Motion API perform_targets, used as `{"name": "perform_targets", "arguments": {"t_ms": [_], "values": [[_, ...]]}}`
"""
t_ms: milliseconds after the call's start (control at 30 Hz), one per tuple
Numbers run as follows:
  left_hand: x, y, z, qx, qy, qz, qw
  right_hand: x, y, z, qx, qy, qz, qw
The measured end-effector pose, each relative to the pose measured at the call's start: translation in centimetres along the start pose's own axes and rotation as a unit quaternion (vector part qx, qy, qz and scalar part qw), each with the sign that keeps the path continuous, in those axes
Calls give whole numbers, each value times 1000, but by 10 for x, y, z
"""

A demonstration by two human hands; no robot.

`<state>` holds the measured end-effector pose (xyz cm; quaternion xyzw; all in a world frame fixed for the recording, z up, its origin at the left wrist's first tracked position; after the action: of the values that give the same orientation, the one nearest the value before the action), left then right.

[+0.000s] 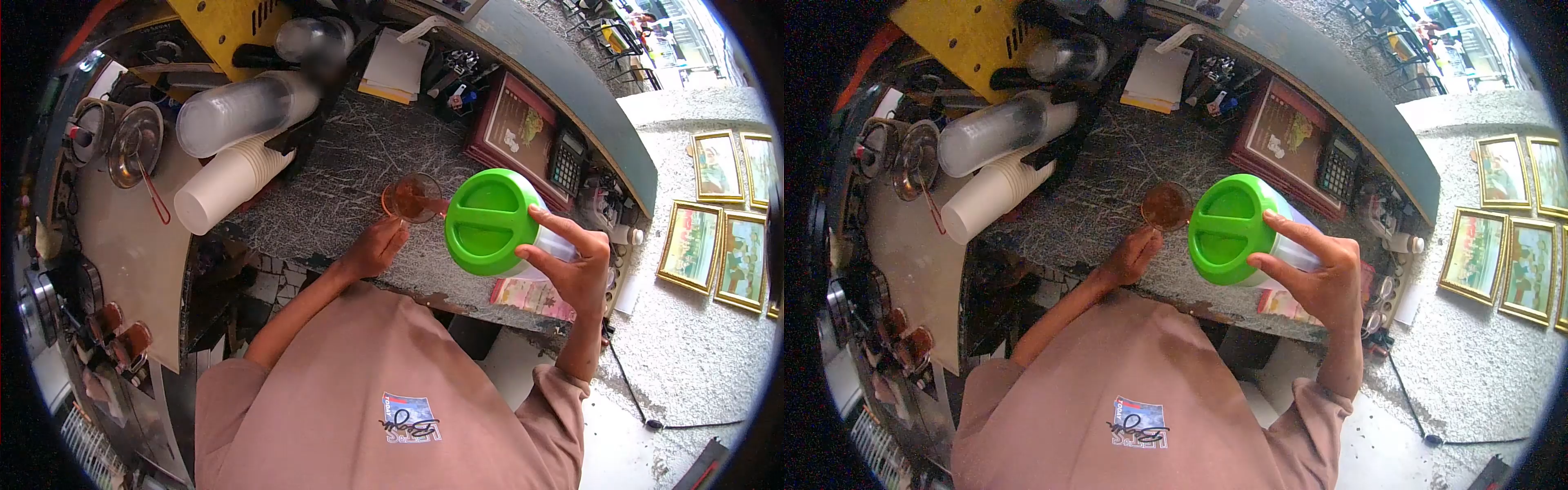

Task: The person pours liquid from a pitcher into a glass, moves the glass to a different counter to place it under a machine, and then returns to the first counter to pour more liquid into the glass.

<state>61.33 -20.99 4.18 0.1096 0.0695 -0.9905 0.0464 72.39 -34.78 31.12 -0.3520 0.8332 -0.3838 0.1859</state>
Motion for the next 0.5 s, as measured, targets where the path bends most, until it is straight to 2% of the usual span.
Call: {"name": "perform_targets", "arguments": {"t_ms": [433,500], "values": [[0,-1,3,13,2,3,1000,0,-1,0,7,3,0,1000],[1,2,-4,19,-30,-16,999,0,-2,-1,7,7,-2,1000]]}}
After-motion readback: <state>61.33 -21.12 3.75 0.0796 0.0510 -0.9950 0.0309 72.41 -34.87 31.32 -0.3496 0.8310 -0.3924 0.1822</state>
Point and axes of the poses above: each hand's wrist, its own x-axis away from the middle knuckle, its own y-axis out of the palm, z = x × y, the point moved 9 cm from there along -x, towards the middle knuckle
